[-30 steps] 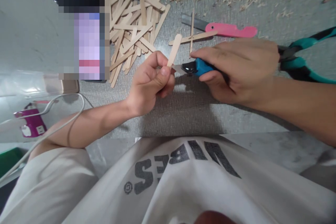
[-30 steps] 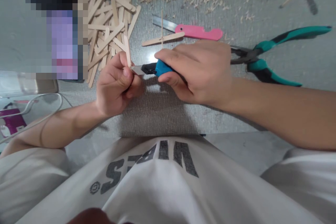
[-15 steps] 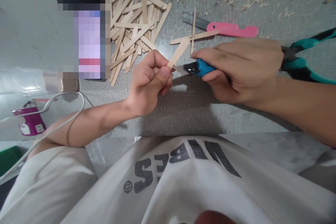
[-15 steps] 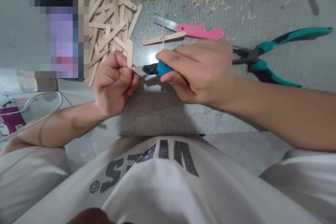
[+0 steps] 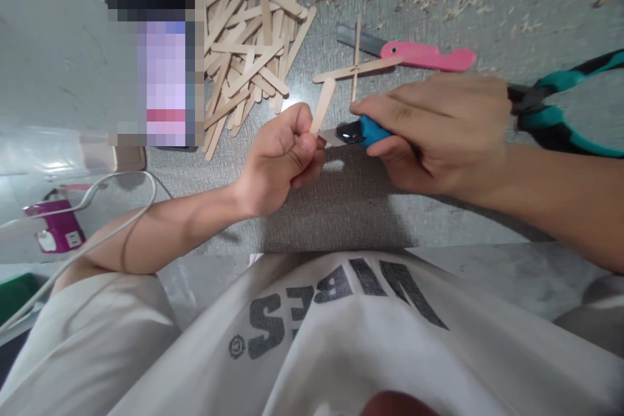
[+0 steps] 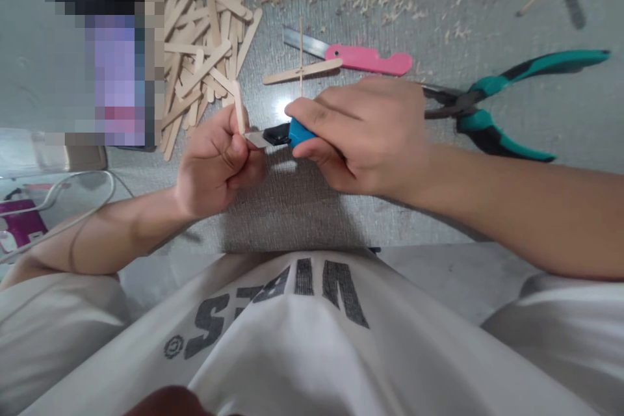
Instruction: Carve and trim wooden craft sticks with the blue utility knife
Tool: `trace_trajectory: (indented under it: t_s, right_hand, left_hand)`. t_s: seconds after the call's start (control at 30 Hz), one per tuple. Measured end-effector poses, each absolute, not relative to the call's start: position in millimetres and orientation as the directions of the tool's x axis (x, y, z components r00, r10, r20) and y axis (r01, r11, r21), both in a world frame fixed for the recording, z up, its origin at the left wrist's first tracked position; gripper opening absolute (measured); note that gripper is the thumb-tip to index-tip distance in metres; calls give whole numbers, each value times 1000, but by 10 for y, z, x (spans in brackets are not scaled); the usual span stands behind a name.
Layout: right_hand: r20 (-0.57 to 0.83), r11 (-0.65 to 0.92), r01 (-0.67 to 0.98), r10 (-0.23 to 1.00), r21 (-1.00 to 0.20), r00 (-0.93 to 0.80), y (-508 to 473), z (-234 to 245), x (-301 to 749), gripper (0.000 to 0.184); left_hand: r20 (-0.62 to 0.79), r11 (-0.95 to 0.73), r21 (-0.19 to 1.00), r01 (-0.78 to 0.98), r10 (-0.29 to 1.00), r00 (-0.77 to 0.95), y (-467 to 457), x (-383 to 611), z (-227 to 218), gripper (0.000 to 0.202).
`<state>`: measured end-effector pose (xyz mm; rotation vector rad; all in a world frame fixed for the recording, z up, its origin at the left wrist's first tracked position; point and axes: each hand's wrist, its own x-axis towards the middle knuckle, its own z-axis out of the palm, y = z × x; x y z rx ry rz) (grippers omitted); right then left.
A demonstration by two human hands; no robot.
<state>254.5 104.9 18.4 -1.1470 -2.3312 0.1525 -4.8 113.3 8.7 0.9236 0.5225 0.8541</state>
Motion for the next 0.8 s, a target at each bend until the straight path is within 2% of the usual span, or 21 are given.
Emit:
trace_trajectory:
  t_s: [0.2, 0.37, 0.5, 0.63, 0.8]
  right_hand:
    - [559, 687, 690, 673, -227, -485, 1085, 143, 2477, 61]
    - [654, 757, 624, 574, -194, -492, 1134, 143, 2466, 51]
    - [616, 723, 661, 618, -200, -489, 1134, 134, 2494, 58]
    - [552, 694, 695, 660, -188, -510, 1127, 131, 2543, 66]
    - [518, 676, 660, 713, -328, -474, 1095, 138, 2560, 66]
  left_hand:
    - [-183, 402, 861, -311, 816, 548, 1099, -74, 97, 71]
    - [-198, 424, 860, -284, 790, 580, 1121, -104, 33, 64]
    - [-158, 415, 847, -333, 794, 587, 1151, -121, 73, 55]
    - [-178, 441, 824, -355, 797, 577, 1172, -111, 181, 48]
    - [-195, 453, 819, -354, 798, 570, 1180, -74, 218, 49]
